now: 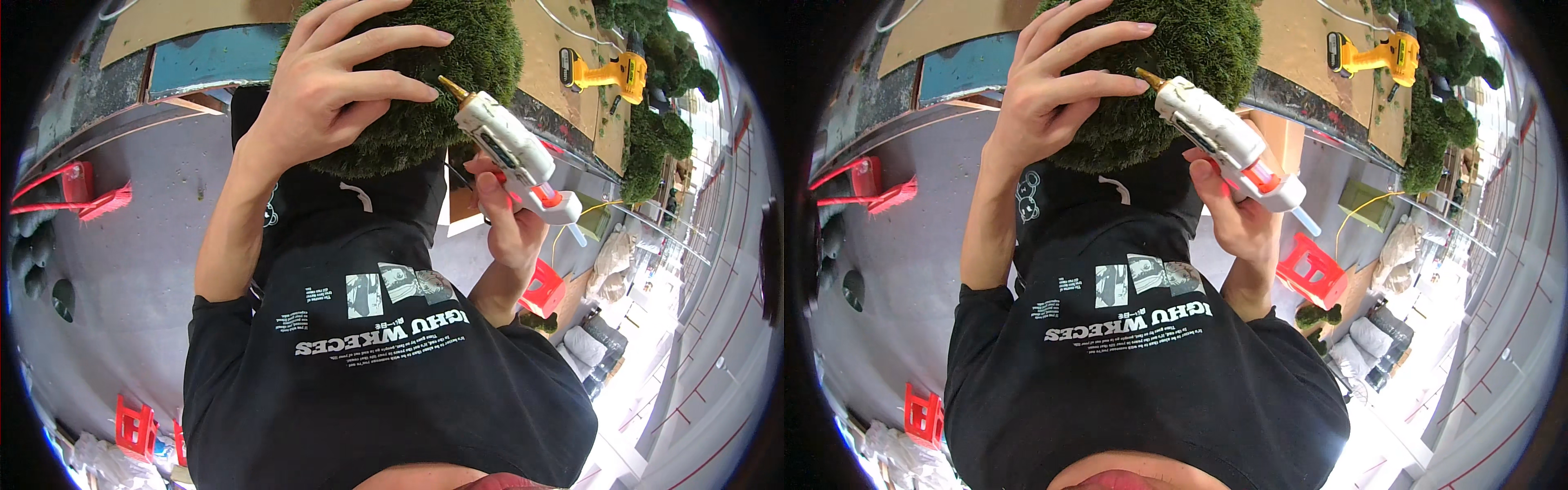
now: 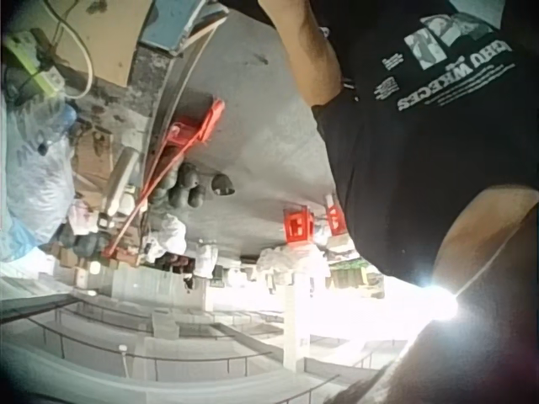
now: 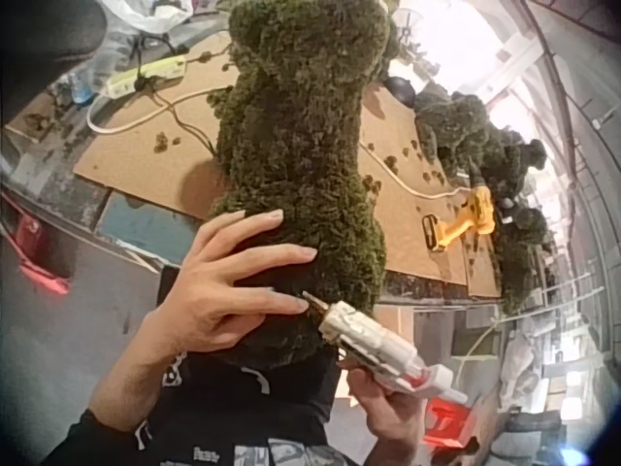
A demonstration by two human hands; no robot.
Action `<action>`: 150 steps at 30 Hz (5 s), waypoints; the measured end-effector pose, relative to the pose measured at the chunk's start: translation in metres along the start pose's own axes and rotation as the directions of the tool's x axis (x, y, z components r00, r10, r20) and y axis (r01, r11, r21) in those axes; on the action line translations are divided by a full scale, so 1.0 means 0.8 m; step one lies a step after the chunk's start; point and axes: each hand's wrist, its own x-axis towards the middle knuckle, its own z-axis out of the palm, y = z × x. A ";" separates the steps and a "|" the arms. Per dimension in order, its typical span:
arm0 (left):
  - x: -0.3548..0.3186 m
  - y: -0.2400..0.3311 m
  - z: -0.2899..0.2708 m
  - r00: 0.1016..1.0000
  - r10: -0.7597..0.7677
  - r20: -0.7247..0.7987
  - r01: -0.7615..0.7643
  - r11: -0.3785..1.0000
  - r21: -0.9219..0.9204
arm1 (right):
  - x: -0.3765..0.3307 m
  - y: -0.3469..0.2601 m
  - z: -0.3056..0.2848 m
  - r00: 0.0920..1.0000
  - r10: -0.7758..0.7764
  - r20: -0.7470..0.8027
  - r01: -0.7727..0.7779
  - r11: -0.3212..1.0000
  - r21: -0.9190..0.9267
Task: The recorder is assembling artificial moss decorations by gluing small moss tufts onto a larger green sculpted base.
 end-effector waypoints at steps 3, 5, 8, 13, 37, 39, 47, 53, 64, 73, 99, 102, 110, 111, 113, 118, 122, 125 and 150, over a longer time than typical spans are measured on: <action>-0.001 -0.001 0.000 1.000 0.009 -0.003 -0.009 1.000 0.007 | -0.001 -0.007 0.007 0.999 -0.032 -0.034 0.027 0.988 -0.154; 0.000 0.000 0.000 1.000 0.016 -0.004 -0.016 1.000 0.015 | 0.000 -0.008 0.009 0.994 -0.097 -0.059 0.078 0.962 -0.262; 0.001 0.002 0.000 1.000 -0.006 -0.016 0.006 1.000 -0.010 | 0.004 -0.006 0.010 0.969 -0.242 -0.042 0.205 0.892 -0.403; 0.001 0.002 0.002 1.000 -0.001 -0.024 0.001 1.000 -0.004 | 0.005 -0.002 0.016 0.971 -0.233 -0.046 0.194 0.888 -0.417; 0.000 0.000 0.003 0.999 0.016 -0.030 -0.016 1.000 0.011 | 0.008 -0.010 0.018 0.977 -0.211 -0.041 0.160 0.843 -0.513; 0.000 0.000 0.004 0.999 0.019 -0.049 -0.019 1.000 -0.008 | 0.006 -0.011 0.019 0.989 -0.130 -0.071 0.074 0.851 -0.520; 0.000 -0.001 0.004 0.998 0.022 -0.060 -0.023 1.000 -0.021 | 0.003 -0.018 0.022 0.992 -0.080 -0.100 0.018 0.858 -0.513; 0.001 0.001 0.003 1.000 -0.005 -0.029 0.004 1.000 -0.023 | 0.002 -0.018 0.023 0.992 -0.071 -0.108 0.007 0.861 -0.509; 0.001 0.001 0.002 0.999 -0.003 -0.035 0.002 1.000 -0.012 | -0.001 -0.024 0.026 0.990 -0.077 -0.119 0.003 0.854 -0.521; 0.002 0.000 0.004 0.998 0.028 -0.064 -0.028 1.000 -0.001 | -0.003 -0.044 0.033 0.989 -0.002 -0.145 -0.078 0.839 -0.539; 0.014 0.013 0.001 1.000 0.023 -0.021 -0.021 0.998 0.062 | 0.001 -0.069 -0.087 0.907 0.192 -0.375 -0.257 0.957 -0.131; 0.015 0.015 0.002 1.000 0.021 -0.021 -0.020 0.997 0.069 | 0.058 0.012 -0.160 0.892 0.231 -0.388 -0.262 0.965 -0.026; 0.016 0.019 0.004 1.000 0.009 -0.009 -0.008 0.998 0.063 | 0.219 0.210 -0.271 0.913 0.391 -0.116 -0.348 0.896 0.275; 0.016 0.021 0.004 1.000 0.007 -0.010 -0.006 0.998 0.060 | 0.231 0.215 -0.278 0.909 0.397 -0.128 -0.365 0.905 0.216; 0.016 0.023 0.005 1.000 -0.014 0.002 0.014 0.997 0.069 | 0.243 0.213 -0.291 0.925 0.313 -0.216 -0.353 0.917 -0.185; 0.013 0.025 0.007 0.998 -0.062 -0.007 0.062 0.997 0.056 | 0.268 0.182 -0.278 0.910 -0.129 -0.394 -0.282 0.504 -0.816; 0.013 0.025 0.009 0.998 -0.069 0.006 0.069 0.996 0.052 | 0.345 0.164 -0.220 0.958 -0.226 -0.176 0.064 0.767 -0.639; 0.014 0.027 0.009 0.997 -0.071 -0.015 0.072 0.996 0.060 | 0.418 0.168 -0.173 0.973 -0.179 -0.147 0.031 0.729 -0.684; 0.016 0.025 0.011 0.997 -0.050 -0.059 0.055 0.995 0.081 | 0.269 0.099 -0.159 0.921 -0.290 0.262 -0.037 0.603 0.797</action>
